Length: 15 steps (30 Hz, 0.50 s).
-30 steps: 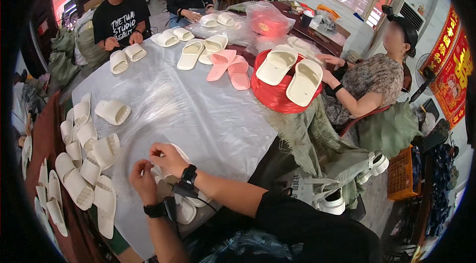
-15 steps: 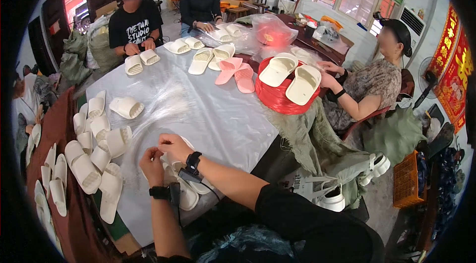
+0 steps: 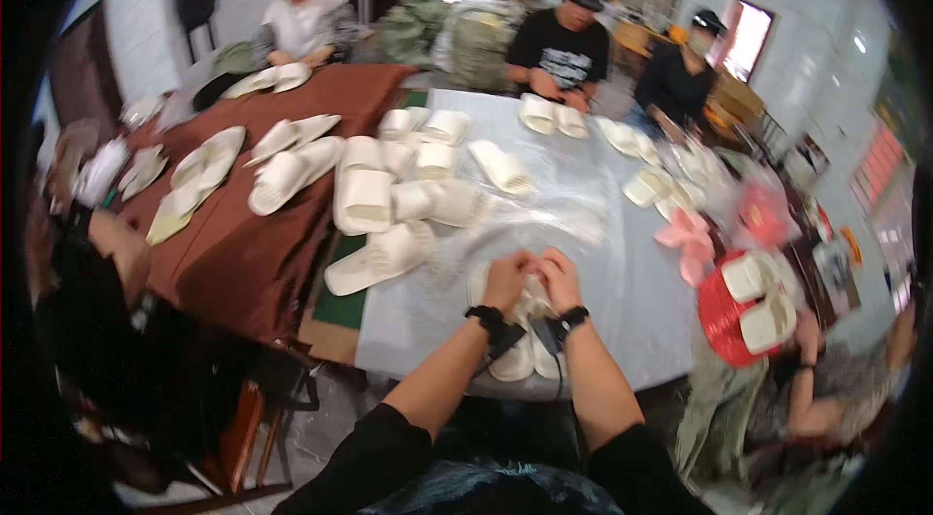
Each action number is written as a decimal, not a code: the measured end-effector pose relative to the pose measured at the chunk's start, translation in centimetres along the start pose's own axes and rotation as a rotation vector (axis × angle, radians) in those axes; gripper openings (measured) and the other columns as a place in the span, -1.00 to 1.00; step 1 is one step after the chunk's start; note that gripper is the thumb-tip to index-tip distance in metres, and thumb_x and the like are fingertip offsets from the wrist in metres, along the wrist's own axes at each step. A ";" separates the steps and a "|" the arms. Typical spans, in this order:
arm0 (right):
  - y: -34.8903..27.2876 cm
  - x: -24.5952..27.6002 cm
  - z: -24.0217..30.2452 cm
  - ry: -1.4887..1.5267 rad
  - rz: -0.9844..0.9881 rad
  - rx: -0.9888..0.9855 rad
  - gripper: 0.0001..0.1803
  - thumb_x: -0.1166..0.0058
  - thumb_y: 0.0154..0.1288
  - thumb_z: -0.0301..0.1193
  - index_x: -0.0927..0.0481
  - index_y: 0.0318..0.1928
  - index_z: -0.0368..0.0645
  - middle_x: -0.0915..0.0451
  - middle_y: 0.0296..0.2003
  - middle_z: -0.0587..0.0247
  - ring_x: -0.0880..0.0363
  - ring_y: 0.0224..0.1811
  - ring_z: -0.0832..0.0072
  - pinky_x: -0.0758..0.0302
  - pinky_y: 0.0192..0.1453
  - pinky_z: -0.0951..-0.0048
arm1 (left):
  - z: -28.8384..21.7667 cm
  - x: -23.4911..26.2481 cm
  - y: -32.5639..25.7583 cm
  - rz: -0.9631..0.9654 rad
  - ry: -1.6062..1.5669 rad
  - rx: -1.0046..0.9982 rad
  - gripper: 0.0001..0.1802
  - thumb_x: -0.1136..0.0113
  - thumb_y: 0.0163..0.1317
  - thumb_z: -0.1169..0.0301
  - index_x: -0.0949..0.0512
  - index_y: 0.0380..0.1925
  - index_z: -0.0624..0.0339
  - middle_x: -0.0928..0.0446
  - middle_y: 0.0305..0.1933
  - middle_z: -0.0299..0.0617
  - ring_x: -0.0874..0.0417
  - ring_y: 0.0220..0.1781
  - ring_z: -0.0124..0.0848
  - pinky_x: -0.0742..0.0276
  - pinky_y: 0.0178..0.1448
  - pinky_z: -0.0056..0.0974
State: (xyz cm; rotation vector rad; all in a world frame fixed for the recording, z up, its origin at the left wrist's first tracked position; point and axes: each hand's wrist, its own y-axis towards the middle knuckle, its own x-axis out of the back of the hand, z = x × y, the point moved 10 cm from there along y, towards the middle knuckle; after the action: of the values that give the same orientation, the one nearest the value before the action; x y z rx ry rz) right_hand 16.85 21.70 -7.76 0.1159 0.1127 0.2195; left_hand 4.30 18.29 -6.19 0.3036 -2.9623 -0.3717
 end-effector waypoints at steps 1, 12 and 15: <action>-0.4 -0.7 0.8 -0.008 -0.029 0.003 -0.92 -0.04 0.20 -0.46 -0.53 -0.43 -0.13 -0.46 -0.55 0.46 -0.31 -0.54 0.71 -0.22 -0.47 0.63 | 0.2 0.5 0.0 0.012 0.073 -0.006 -0.85 -0.14 0.21 0.41 -0.60 -0.33 0.27 -0.62 -0.43 -0.15 -0.56 -0.38 -0.49 -0.47 -0.21 -0.32; -1.4 0.8 1.0 0.213 -0.213 0.065 -0.82 0.01 0.18 -0.52 -0.37 -0.55 -0.09 -0.28 -0.64 0.49 -0.18 -0.60 0.71 -0.09 -0.51 0.64 | -0.7 -0.1 0.0 -0.012 0.081 -0.100 -0.91 -0.16 0.12 0.50 -0.57 -0.38 0.27 -0.58 -0.49 -0.06 -0.60 -0.44 -0.21 -0.46 -0.29 -0.24; -1.3 1.1 0.6 0.249 -0.237 0.056 -0.83 0.01 0.19 -0.53 -0.37 -0.54 -0.11 -0.29 -0.64 0.47 -0.19 -0.61 0.70 -0.10 -0.51 0.64 | -0.7 -0.3 -0.2 0.014 0.046 -0.028 -0.91 -0.17 0.13 0.49 -0.57 -0.38 0.28 -0.59 -0.49 -0.07 -0.61 -0.44 -0.23 -0.47 -0.29 -0.24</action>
State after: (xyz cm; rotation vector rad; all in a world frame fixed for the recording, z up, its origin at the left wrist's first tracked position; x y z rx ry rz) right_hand 18.30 20.66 -7.47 0.1294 0.3779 -0.0071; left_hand 4.78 17.97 -5.58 0.2842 -2.9103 -0.3980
